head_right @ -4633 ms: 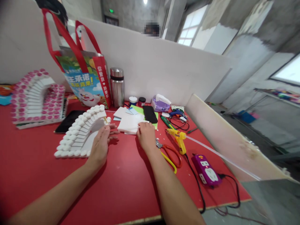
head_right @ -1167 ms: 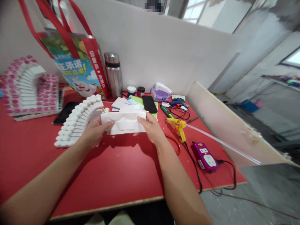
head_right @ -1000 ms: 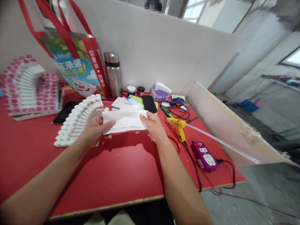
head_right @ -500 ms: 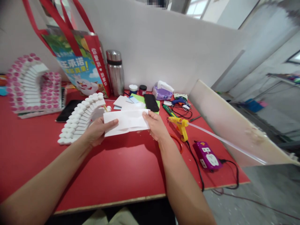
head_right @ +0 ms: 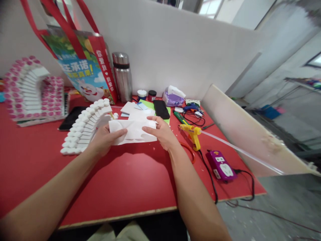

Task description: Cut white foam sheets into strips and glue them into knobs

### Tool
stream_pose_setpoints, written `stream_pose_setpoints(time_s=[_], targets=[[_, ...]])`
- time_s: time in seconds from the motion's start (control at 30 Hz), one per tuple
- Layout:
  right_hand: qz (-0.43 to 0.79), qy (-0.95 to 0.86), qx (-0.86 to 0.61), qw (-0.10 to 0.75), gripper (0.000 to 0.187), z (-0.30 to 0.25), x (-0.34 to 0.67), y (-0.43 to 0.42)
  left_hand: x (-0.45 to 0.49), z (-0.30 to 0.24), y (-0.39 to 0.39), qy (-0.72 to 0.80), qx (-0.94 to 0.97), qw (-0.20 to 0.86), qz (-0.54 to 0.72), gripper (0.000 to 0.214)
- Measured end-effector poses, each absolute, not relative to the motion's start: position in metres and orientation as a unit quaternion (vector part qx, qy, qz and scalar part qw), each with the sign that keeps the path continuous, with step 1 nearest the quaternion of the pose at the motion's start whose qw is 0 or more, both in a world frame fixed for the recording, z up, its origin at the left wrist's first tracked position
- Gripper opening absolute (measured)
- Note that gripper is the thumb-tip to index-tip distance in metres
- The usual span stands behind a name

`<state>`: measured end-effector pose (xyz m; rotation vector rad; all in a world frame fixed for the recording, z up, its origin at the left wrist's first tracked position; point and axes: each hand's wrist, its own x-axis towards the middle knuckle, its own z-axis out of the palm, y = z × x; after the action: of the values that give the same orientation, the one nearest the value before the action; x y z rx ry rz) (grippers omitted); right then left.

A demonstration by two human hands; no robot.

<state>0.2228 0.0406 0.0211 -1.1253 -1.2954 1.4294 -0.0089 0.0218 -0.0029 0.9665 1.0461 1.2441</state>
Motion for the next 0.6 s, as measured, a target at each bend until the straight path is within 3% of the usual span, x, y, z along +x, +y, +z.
stream_pose_setpoints(time_s=[0.23,0.6], targets=[[0.574,-0.487,-0.477,0.454,0.044,0.019,0.222,0.042,-0.010,0.003,0.022,0.446,0.401,0.598,0.531,0.045],[0.542,-0.517,-0.496,0.439,0.039,0.024,0.230,0.042,-0.014,0.011,0.025,0.427,0.345,0.648,0.527,0.040]])
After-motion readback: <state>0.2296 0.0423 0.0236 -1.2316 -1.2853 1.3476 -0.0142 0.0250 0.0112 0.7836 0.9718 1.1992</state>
